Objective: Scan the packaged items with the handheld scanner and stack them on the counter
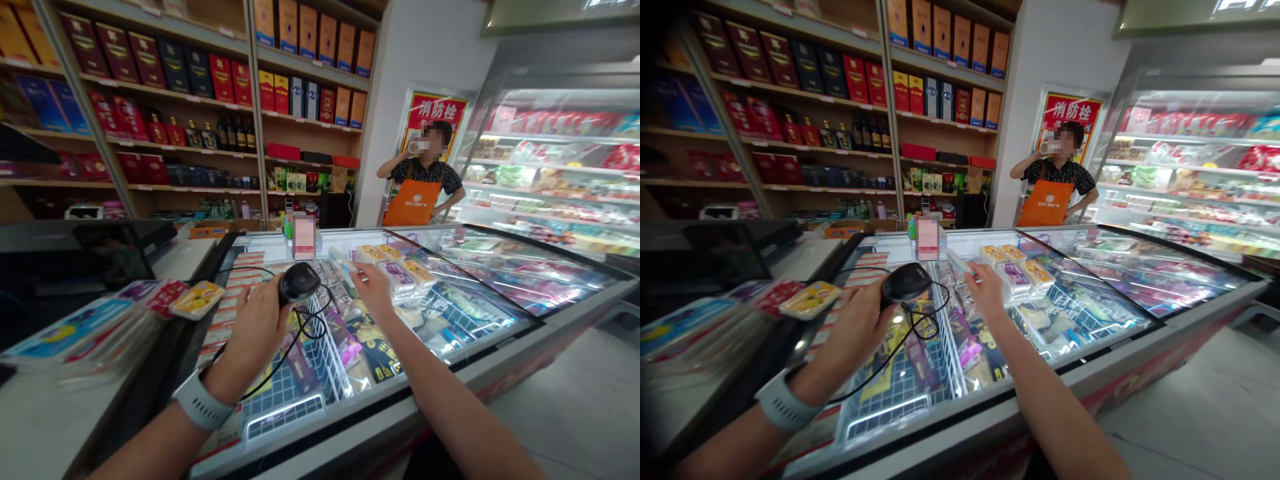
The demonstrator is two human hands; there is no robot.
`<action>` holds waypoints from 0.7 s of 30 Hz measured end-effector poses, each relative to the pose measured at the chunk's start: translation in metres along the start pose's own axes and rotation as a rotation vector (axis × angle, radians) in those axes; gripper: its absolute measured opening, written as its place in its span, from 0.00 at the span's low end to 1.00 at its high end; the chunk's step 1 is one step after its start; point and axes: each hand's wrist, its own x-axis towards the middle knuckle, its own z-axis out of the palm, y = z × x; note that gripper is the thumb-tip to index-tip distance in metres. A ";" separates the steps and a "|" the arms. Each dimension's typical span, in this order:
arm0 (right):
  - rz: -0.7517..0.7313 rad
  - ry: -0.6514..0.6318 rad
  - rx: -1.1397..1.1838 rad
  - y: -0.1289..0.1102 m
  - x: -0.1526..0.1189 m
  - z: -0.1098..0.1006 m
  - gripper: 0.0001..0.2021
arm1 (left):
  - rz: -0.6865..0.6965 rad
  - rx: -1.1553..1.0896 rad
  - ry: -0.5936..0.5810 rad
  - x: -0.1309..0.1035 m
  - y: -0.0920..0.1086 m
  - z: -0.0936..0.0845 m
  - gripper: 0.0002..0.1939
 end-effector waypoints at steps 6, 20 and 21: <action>-0.149 0.021 -0.438 0.008 0.013 -0.016 0.15 | -0.019 -0.050 -0.027 0.001 0.003 -0.004 0.23; -0.042 -0.348 -0.927 0.001 0.008 0.001 0.11 | -0.007 -0.029 0.001 0.002 0.003 -0.005 0.23; -0.046 -0.348 -0.935 0.002 0.007 0.001 0.11 | -0.009 -0.028 0.002 0.002 0.003 -0.004 0.23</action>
